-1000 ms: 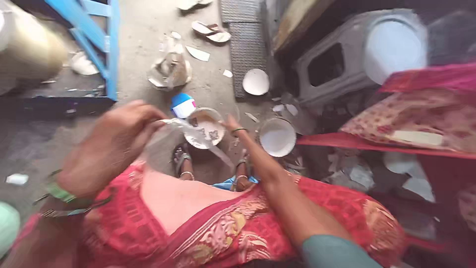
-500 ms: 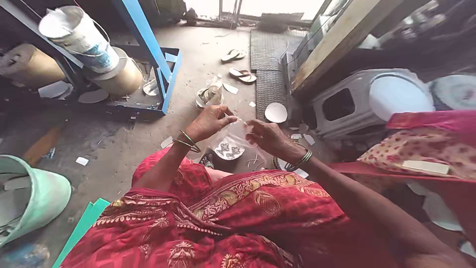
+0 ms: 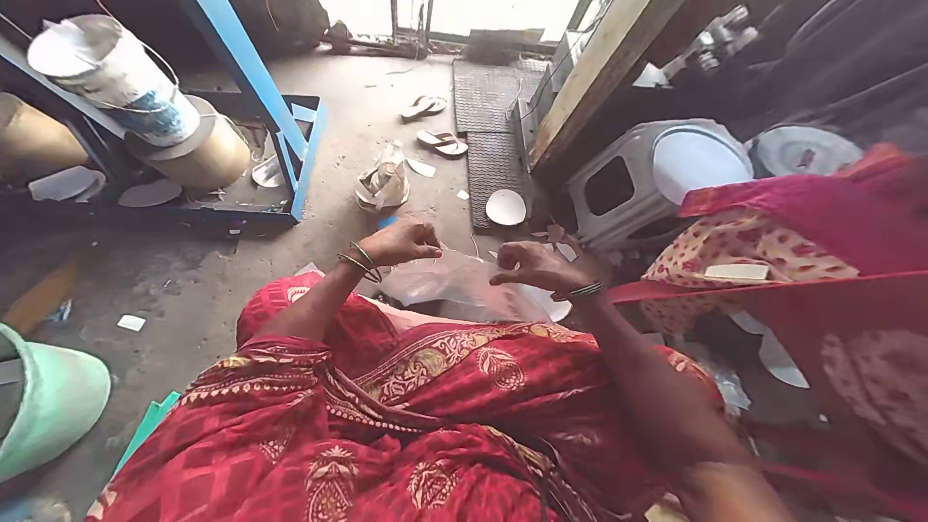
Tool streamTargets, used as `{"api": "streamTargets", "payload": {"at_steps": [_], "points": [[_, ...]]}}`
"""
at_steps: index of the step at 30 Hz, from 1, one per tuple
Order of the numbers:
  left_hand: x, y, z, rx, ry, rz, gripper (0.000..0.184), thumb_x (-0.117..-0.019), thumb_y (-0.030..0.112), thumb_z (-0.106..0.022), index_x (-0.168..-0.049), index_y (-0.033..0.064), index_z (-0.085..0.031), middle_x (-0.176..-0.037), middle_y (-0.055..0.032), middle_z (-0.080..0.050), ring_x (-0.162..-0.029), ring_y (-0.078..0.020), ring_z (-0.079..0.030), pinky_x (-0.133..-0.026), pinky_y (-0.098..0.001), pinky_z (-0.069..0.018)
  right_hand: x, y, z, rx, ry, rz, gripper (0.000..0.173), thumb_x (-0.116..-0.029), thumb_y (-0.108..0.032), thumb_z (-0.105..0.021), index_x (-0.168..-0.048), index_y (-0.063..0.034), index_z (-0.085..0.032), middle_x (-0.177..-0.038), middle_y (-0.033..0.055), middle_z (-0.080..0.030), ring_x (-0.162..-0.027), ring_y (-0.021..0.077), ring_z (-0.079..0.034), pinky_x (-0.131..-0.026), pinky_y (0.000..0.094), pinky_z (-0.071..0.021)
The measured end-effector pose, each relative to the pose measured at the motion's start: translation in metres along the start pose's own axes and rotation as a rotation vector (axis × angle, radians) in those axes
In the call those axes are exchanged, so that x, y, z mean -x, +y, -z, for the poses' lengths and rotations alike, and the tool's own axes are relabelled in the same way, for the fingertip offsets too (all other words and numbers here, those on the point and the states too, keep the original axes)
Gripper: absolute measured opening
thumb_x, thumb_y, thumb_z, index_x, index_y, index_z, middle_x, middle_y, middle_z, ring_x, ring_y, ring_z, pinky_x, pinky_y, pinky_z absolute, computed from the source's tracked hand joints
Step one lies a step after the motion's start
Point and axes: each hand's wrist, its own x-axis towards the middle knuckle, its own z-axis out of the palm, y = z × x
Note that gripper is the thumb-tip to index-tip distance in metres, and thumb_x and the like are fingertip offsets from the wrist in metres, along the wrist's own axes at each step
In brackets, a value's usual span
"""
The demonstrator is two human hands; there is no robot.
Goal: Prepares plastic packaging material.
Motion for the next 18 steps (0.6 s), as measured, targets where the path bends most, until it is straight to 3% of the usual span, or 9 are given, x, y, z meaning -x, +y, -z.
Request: {"api": "streamTargets", "payload": {"at_steps": [2, 4, 6, 7, 9, 11, 13, 15, 18], "points": [[-0.005, 0.006, -0.011, 0.059, -0.028, 0.021, 0.025, -0.0986, 0.014, -0.068, -0.113, -0.0058, -0.064, -0.102, -0.0163, -0.071, -0.095, -0.0220, -0.068, -0.091, -0.0427, -0.0540, 0.007, -0.005, -0.010, 0.045, -0.009, 0.043, 0.065, -0.0714, -0.031, -0.093, -0.123, -0.0035, -0.065, -0.118, 0.0201, -0.064, -0.109, 0.0357, -0.062, -0.093, 0.0579, -0.0503], [-0.010, 0.005, -0.026, 0.128, -0.013, -0.027, 0.021, -0.0995, 0.009, -0.064, -0.113, -0.0074, -0.059, -0.097, -0.0149, -0.069, -0.086, -0.0185, -0.069, -0.085, -0.0381, -0.0575, 0.007, -0.015, -0.022, -0.024, 0.052, 0.138, 0.089, -0.0721, -0.033, -0.092, -0.146, -0.0079, -0.051, -0.139, 0.0160, -0.059, -0.125, 0.0292, -0.058, -0.105, 0.0494, -0.0482], [-0.015, 0.008, -0.037, 0.149, 0.020, -0.098, 0.018, -0.1022, 0.010, -0.058, -0.111, -0.0060, -0.058, -0.090, -0.0121, -0.066, -0.076, -0.0148, -0.064, -0.074, -0.0333, -0.0546, 0.002, -0.024, -0.036, -0.106, 0.116, 0.253, 0.088, -0.0769, -0.028, -0.090, -0.150, -0.0070, -0.046, -0.140, 0.0148, -0.060, -0.125, 0.0256, -0.060, -0.106, 0.0450, -0.0493], [-0.017, 0.011, -0.040, 0.160, 0.040, -0.117, 0.019, -0.1040, 0.012, -0.057, -0.112, -0.0045, -0.058, -0.087, -0.0096, -0.065, -0.072, -0.0117, -0.060, -0.068, -0.0296, -0.0520, 0.001, -0.029, -0.041, -0.131, 0.141, 0.279, 0.078, -0.0807, -0.024, -0.087, -0.146, -0.0045, -0.049, -0.131, 0.0147, -0.066, -0.119, 0.0241, -0.064, -0.103, 0.0440, -0.0517], [-0.021, 0.016, -0.040, 0.207, 0.092, -0.113, 0.024, -0.1064, 0.019, -0.054, -0.116, -0.0024, -0.060, -0.079, -0.0052, -0.064, -0.063, -0.0076, -0.055, -0.062, -0.0262, -0.0480, 0.001, -0.032, -0.046, -0.246, 0.196, 0.278, 0.042, -0.0872, -0.015, -0.080, -0.124, -0.0016, -0.065, -0.104, 0.0090, -0.074, -0.095, 0.0144, -0.071, -0.088, 0.0350, -0.0583], [-0.021, 0.019, -0.035, 0.351, 0.199, -0.043, 0.029, -0.1090, 0.023, -0.049, -0.119, -0.0020, -0.059, -0.069, -0.0010, -0.056, -0.055, -0.0039, -0.048, -0.054, -0.0214, -0.0427, 0.005, -0.035, -0.039, -0.434, 0.171, 0.183, 0.012, -0.0937, -0.008, -0.071, -0.103, -0.0011, -0.068, -0.088, 0.0044, -0.073, -0.076, 0.0074, -0.068, -0.071, 0.0262, -0.0580], [-0.022, 0.017, -0.026, 0.509, 0.286, 0.021, 0.034, -0.1115, 0.028, -0.040, -0.120, 0.0018, -0.060, -0.070, 0.0017, -0.052, -0.053, -0.0035, -0.046, -0.050, -0.0194, -0.0401, 0.009, -0.034, -0.028, -0.563, 0.189, 0.077, 0.007, -0.0978, -0.011, -0.066, -0.095, -0.0047, -0.064, -0.081, 0.0004, -0.069, -0.068, 0.0055, -0.065, -0.065, 0.0236, -0.0563], [-0.020, 0.018, -0.019, 0.562, 0.272, 0.057, 0.041, -0.1119, 0.036, -0.035, -0.127, 0.0057, -0.057, -0.081, 0.0009, -0.060, -0.060, -0.0045, -0.054, -0.055, -0.0205, -0.0462, 0.010, -0.033, -0.021, -0.632, 0.254, -0.004, 0.013, -0.1012, -0.017, -0.064, -0.091, -0.0094, -0.063, -0.075, -0.0031, -0.066, -0.063, 0.0033, -0.061, -0.061, 0.0211, -0.0540], [-0.014, 0.027, -0.018, 0.489, 0.135, 0.105, 0.052, -0.1047, 0.033, -0.055, -0.146, 0.0037, -0.044, -0.115, -0.0117, -0.064, -0.093, -0.0167, -0.064, -0.085, -0.0369, -0.0549, 0.008, -0.035, -0.018, -0.666, 0.351, -0.064, 0.026, -0.1009, -0.031, -0.065, -0.082, -0.0150, -0.060, -0.068, -0.0059, -0.059, -0.054, 0.0019, -0.052, -0.052, 0.0181, -0.0470]]}}
